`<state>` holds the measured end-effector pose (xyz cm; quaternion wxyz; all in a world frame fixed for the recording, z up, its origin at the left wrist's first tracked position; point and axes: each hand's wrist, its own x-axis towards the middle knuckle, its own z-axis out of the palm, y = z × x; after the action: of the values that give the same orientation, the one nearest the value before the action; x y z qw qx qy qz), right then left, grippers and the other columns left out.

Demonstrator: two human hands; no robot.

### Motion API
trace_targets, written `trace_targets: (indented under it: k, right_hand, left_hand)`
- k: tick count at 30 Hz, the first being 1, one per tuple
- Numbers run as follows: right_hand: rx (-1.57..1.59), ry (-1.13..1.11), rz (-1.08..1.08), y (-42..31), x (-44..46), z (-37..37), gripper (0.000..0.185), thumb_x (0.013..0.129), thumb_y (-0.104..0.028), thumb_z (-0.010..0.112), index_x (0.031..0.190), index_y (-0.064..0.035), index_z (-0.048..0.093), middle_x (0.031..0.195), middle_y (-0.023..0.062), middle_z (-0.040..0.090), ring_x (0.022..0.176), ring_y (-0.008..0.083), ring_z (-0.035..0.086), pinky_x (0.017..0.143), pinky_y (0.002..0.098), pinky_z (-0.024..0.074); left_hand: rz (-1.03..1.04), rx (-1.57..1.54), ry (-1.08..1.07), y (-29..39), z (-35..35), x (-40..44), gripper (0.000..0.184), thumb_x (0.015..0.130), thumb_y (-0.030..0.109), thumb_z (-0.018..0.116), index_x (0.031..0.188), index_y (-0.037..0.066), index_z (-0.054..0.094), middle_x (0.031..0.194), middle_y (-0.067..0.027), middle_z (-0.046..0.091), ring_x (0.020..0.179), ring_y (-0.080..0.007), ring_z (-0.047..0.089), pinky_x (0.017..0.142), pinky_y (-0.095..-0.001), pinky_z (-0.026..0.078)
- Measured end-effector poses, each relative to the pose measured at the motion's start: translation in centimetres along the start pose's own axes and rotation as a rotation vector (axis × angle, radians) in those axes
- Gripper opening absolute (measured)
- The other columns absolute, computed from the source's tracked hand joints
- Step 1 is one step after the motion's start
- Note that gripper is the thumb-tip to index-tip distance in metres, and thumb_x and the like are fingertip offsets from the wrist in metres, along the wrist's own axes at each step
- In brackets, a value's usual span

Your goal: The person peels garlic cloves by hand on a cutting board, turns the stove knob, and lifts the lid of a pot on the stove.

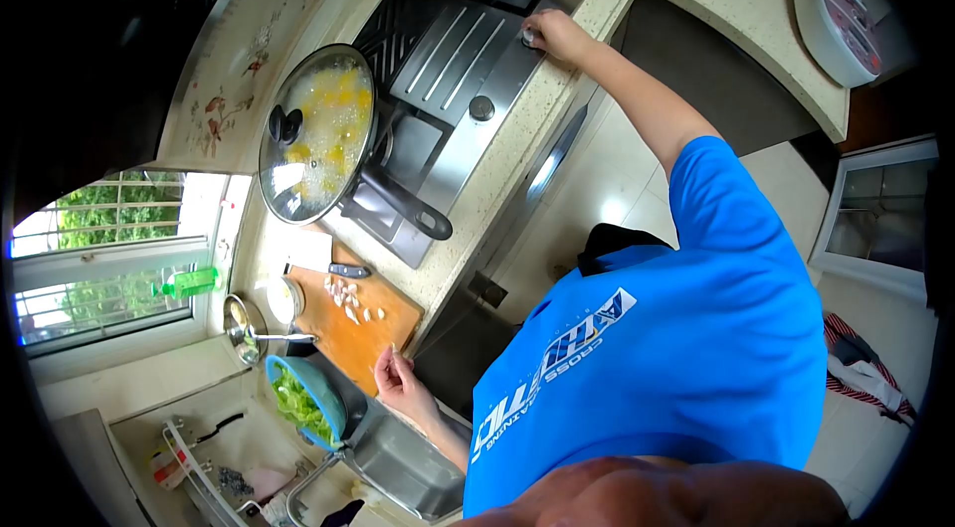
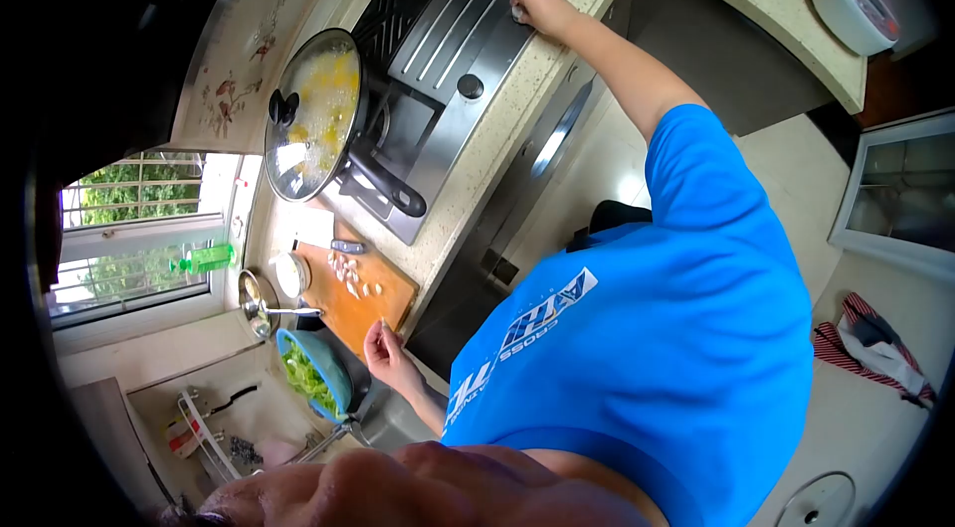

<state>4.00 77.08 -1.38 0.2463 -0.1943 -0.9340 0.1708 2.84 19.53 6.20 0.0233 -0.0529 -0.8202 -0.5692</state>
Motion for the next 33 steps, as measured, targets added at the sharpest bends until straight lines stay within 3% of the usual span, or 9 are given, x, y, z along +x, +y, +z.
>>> trace_targets:
  k: [5,8,11,13,18,20,23,28,33]
  right_hand:
    - [0.003,0.051,0.03,-0.7,1.0,-2.3,0.031,0.071,-0.009,0.069,0.101,-0.002,0.061,0.083,0.0154,0.063,0.084,0.0317,0.06,0.074,0.038,0.0482]
    - [0.133,0.104,0.012,-1.7,4.3,-7.3,0.029,0.075,-0.021,0.068,0.099,-0.0058,0.063,0.08,0.0126,0.065,0.075,0.028,0.063,0.067,0.0363,0.0496]
    - [0.349,0.21,0.0,0.4,9.2,-10.6,0.025,0.078,-0.021,0.067,0.096,-0.0029,0.063,0.073,0.0098,0.064,0.068,0.0202,0.063,0.061,0.0314,0.0487]
    - [0.434,0.251,0.003,1.5,12.3,-12.9,0.022,0.084,-0.018,0.065,0.099,-0.0028,0.062,0.069,0.0023,0.062,0.062,0.0071,0.056,0.055,0.0234,0.0466]
    - [0.243,0.181,-0.037,6.6,21.9,-17.4,0.027,0.083,-0.02,0.065,0.102,-0.001,0.061,0.072,0.0042,0.064,0.07,0.0107,0.062,0.061,0.0257,0.05]
    - [0.17,0.044,0.084,5.0,23.5,-18.9,0.035,0.072,-0.02,0.068,0.102,-0.0026,0.062,0.08,0.0193,0.066,0.075,0.0254,0.066,0.071,0.0342,0.0522]
    - [0.108,0.171,-0.168,8.0,29.1,-15.2,0.034,0.072,-0.019,0.068,0.101,-0.0026,0.063,0.084,0.0204,0.065,0.076,0.029,0.065,0.069,0.0372,0.0512]
    - [-0.113,0.13,-0.239,5.3,31.9,-13.6,0.032,0.07,-0.022,0.07,0.095,-0.0029,0.064,0.085,0.0182,0.064,0.082,0.0343,0.062,0.072,0.041,0.0502]
    - [-0.269,-0.118,-0.204,3.5,32.9,-13.1,0.028,0.072,-0.031,0.067,0.091,-0.0101,0.067,0.086,0.0165,0.065,0.082,0.0333,0.062,0.071,0.0416,0.05]
  left_hand:
    - [0.014,-0.011,0.057,-0.1,-0.4,1.0,0.015,0.088,0.01,0.06,0.097,-0.001,0.059,0.071,0.0013,0.052,0.061,-0.0043,0.044,0.055,-0.0165,0.035]
    - [0.002,-0.012,0.117,-0.3,-0.8,0.4,0.015,0.089,0.007,0.056,0.101,-0.002,0.059,0.079,-0.0001,0.056,0.065,-0.004,0.047,0.058,-0.017,0.039]
    - [-0.009,-0.004,0.207,-0.2,-0.4,-0.7,0.015,0.089,0.007,0.056,0.101,-0.002,0.058,0.074,-0.0001,0.053,0.063,-0.0049,0.046,0.057,-0.0178,0.038]
    - [-0.025,0.014,0.289,1.1,1.0,-1.7,0.014,0.09,0.008,0.056,0.1,-0.001,0.058,0.071,-0.0005,0.052,0.062,-0.005,0.045,0.056,-0.0179,0.038]
    - [-0.107,-0.015,0.418,2.2,6.1,-5.4,0.016,0.089,0.013,0.058,0.099,0.0,0.059,0.074,0.0001,0.053,0.062,-0.0054,0.046,0.056,-0.0182,0.039]
    - [-0.117,-0.01,0.445,2.5,7.7,-6.3,0.016,0.089,0.014,0.058,0.098,0.001,0.059,0.074,0.0003,0.053,0.062,-0.0054,0.046,0.056,-0.0183,0.039]
    - [-0.13,0.013,0.494,3.7,10.1,-8.1,0.016,0.089,0.015,0.059,0.097,0.001,0.059,0.075,0.0007,0.053,0.062,-0.0053,0.046,0.056,-0.0184,0.039]
    - [-0.19,0.03,0.575,4.8,12.6,-11.3,0.017,0.089,0.016,0.059,0.097,0.001,0.059,0.075,0.0006,0.054,0.063,-0.0052,0.047,0.056,-0.0186,0.039]
    - [-0.202,0.064,0.678,5.2,13.7,-13.8,0.018,0.088,0.016,0.06,0.097,0.001,0.06,0.077,0.0005,0.056,0.064,-0.0051,0.048,0.056,-0.0184,0.04]
